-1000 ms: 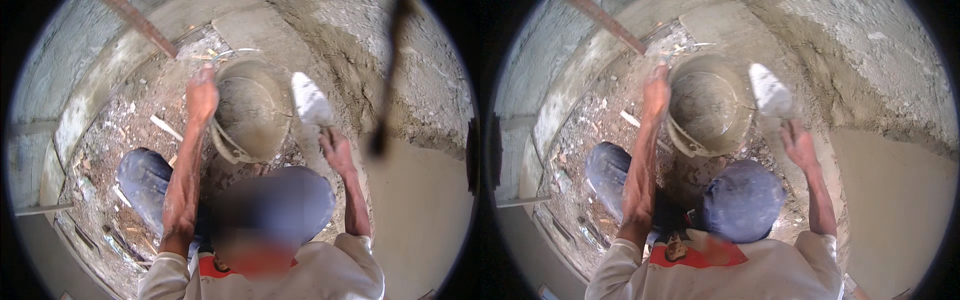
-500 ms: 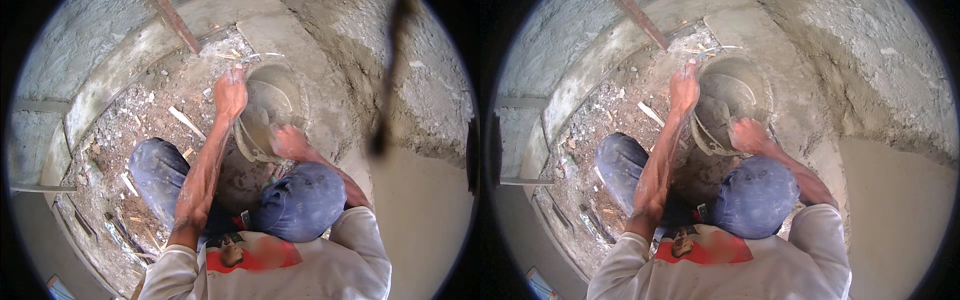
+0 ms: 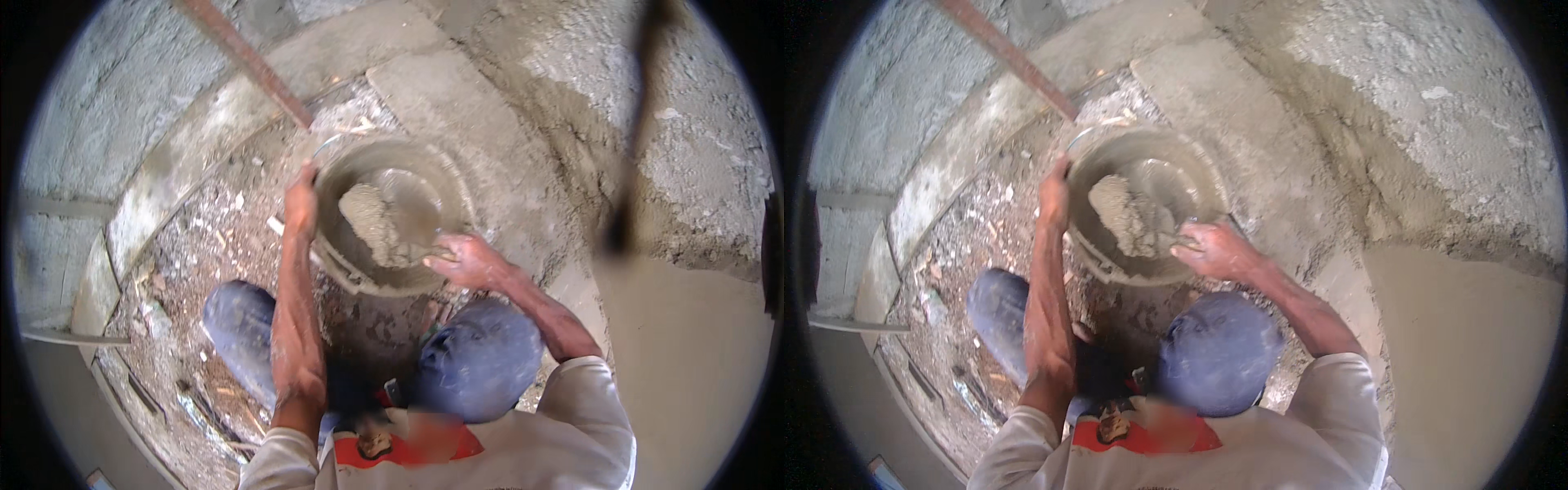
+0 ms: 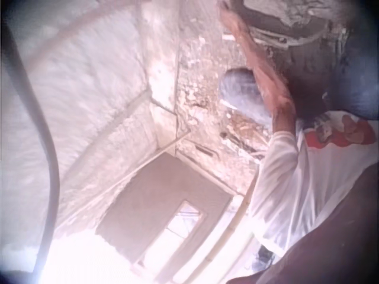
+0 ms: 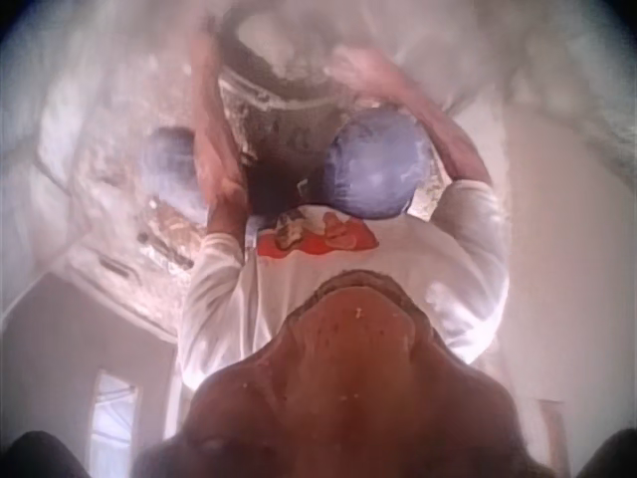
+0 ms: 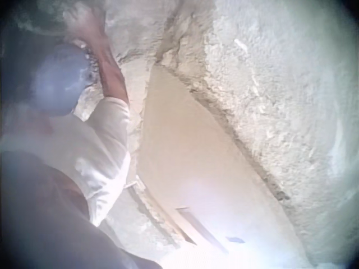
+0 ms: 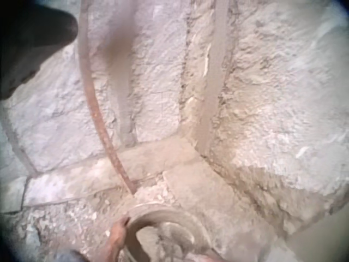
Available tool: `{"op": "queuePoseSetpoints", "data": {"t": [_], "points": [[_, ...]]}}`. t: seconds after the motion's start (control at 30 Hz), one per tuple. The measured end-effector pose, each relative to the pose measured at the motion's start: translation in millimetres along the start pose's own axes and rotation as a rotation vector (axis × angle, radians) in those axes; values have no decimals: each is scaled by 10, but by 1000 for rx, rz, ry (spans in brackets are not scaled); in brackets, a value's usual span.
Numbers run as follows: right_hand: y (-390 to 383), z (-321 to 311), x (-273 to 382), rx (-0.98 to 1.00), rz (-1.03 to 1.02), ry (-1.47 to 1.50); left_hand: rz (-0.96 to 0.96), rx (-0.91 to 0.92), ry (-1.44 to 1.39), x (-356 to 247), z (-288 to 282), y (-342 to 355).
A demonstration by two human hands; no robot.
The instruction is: The person uses a trowel to mix plaster in a bucket and then applies the mixture to the rough surface of a wall.
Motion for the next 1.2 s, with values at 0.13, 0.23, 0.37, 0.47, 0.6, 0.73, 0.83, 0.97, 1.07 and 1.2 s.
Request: {"op": "queuePoseSetpoints", "data": {"t": [0.13, 0.23, 0.37, 0.47, 0.6, 0.73, 0.83, 0.97, 1.07, 1.2], "points": [[289, -428, 475, -67, -72, -18, -108, 19, -107, 61, -1, -48], [648, -616, 712, 32, -84, 96, 40, 0, 111, 715, -487, 366], [1090, -966, 300, 235, 35, 670, -95, -7, -69, 219, -190, 108], [1469, -1500, -543, 74, 352, 841, -70, -49, -18, 75, -166, 85], [1688, -2721, -2002, -630, 471, 381, -78, -67, 77, -5, -130, 79], [839, -2792, -1066, -740, 284, 403, -216, -95, -83, -77, -125, -113], [165, -2342, -944, -485, 418, 469, -155, -75, -31, -22, -14, -3], [-387, -1341, -901, -433, 439, 146, 108, 13, 259, -530, 304, -253], [-550, -793, -608, -335, 287, -142, 119, 18, 256, -650, 507, -513], [-485, -616, -367, -280, 229, -710, 103, 99, 328, -846, 796, -782]]}}
Point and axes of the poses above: each hand's wrist, its own y-axis towards the middle knuckle, its own z-axis out of the palm, x = y × z, the point moved 7 cm from there along y, towards the middle knuckle, and after that the axes turned 1 degree about x, right-handed, at the moved point
